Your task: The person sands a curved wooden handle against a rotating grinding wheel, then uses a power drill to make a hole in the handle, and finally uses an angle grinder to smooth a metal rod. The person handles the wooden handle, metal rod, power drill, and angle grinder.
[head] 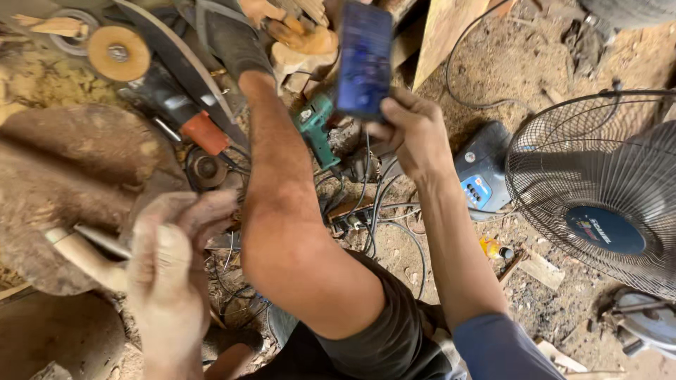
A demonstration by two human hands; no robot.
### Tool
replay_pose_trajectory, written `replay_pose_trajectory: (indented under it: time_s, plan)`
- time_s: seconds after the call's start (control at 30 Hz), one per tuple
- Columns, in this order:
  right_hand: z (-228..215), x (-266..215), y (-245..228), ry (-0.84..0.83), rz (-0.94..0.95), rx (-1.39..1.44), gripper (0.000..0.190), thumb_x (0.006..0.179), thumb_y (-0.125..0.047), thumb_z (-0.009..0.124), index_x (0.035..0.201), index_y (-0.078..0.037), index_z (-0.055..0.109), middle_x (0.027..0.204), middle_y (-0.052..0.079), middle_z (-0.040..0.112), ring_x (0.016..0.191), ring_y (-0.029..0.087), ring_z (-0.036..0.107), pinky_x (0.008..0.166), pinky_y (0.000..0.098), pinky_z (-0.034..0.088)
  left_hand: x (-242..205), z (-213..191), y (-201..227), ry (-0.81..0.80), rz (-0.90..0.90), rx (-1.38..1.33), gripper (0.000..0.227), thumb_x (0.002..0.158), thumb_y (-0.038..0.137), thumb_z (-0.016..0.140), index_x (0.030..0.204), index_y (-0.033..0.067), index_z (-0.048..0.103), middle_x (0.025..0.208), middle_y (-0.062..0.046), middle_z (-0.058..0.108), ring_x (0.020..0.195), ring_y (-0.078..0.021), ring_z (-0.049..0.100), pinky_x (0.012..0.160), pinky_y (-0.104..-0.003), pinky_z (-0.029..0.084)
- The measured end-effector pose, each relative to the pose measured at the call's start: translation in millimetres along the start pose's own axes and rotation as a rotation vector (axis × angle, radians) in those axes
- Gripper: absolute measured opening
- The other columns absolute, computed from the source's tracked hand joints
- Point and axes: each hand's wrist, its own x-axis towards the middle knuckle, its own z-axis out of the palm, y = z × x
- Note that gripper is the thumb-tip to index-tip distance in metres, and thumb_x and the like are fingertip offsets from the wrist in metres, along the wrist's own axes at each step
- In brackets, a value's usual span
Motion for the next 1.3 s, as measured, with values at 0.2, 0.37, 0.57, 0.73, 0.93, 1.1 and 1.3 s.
replay_pose_trajectory:
  time_s: [0.2, 0.37, 0.57, 0.73, 0.93, 1.1, 1.3]
  plan:
    - [-93, 99, 96, 0.318, 0.035, 0.19, 0.029, 0.101, 0.005, 0.05, 0.121, 0.027, 0.048, 0.105, 0.026, 0.059, 0.082, 0.034, 0.071, 0.072, 0.0387, 0.068, 18, 4, -36, 0.063, 0.01, 0.109, 0.025, 0.117, 0.016, 0.054, 0.131, -0.0047, 0.055, 0.12, -0.023, 0.069, 0.112, -0.0295, 0.07, 0.107, -0.04, 0.055]
    - [-110, 179, 142, 0.416, 0.05, 0.174, 0.029, 0.098, 0.004, 0.051, 0.122, 0.021, 0.054, 0.11, 0.024, 0.066, 0.087, 0.029, 0.071, 0.078, 0.0349, 0.067, 32, -16, -66, 0.297, -0.105, -0.009, 0.018, 0.119, 0.01, 0.053, 0.129, -0.0049, 0.056, 0.116, -0.022, 0.068, 0.107, -0.0284, 0.07, 0.099, -0.04, 0.059]
    - [-118, 221, 165, 0.586, -0.061, 0.335, 0.027, 0.095, 0.008, 0.053, 0.12, 0.019, 0.056, 0.108, 0.025, 0.061, 0.09, 0.029, 0.068, 0.079, 0.037, 0.063, 7, -48, -89, 0.417, -0.244, 0.004, 0.02, 0.114, 0.007, 0.05, 0.13, -0.0027, 0.058, 0.114, -0.021, 0.07, 0.106, -0.0274, 0.071, 0.098, -0.04, 0.06]
    - [-108, 193, 155, 0.566, -0.077, -0.641, 0.032, 0.092, 0.004, 0.06, 0.123, 0.007, 0.06, 0.107, 0.018, 0.063, 0.083, 0.021, 0.062, 0.069, 0.0322, 0.056, -12, -58, -97, 0.54, -0.365, 0.1, 0.022, 0.109, 0.008, 0.05, 0.125, -0.0026, 0.06, 0.111, -0.02, 0.071, 0.103, -0.0257, 0.071, 0.096, -0.039, 0.06]
    - [-13, 105, 214, -0.163, -0.264, -1.101, 0.029, 0.102, -0.003, 0.06, 0.131, 0.002, 0.061, 0.11, 0.012, 0.068, 0.092, 0.02, 0.065, 0.083, 0.0358, 0.057, -38, -68, -116, 0.597, -0.555, 0.112, 0.028, 0.103, 0.015, 0.054, 0.124, -0.0016, 0.062, 0.107, -0.016, 0.073, 0.1, -0.0222, 0.07, 0.092, -0.036, 0.056]
    - [48, 158, 217, -0.231, -0.279, -1.406, 0.03, 0.101, -0.004, 0.061, 0.131, 0.001, 0.061, 0.111, 0.012, 0.068, 0.091, 0.019, 0.065, 0.081, 0.0349, 0.057, -59, -83, -108, 0.503, -0.594, 0.249, 0.034, 0.099, 0.021, 0.055, 0.124, -0.0013, 0.063, 0.108, -0.014, 0.077, 0.099, -0.0199, 0.068, 0.089, -0.035, 0.054]
    - [88, 192, 204, -0.233, -0.29, -1.555, 0.032, 0.1, -0.005, 0.063, 0.131, 0.001, 0.061, 0.112, 0.012, 0.068, 0.089, 0.019, 0.065, 0.079, 0.0338, 0.056, -75, -105, -108, 0.535, -0.584, 0.154, 0.038, 0.099, 0.024, 0.056, 0.127, 0.0005, 0.063, 0.109, -0.013, 0.077, 0.1, -0.0196, 0.069, 0.088, -0.035, 0.054]
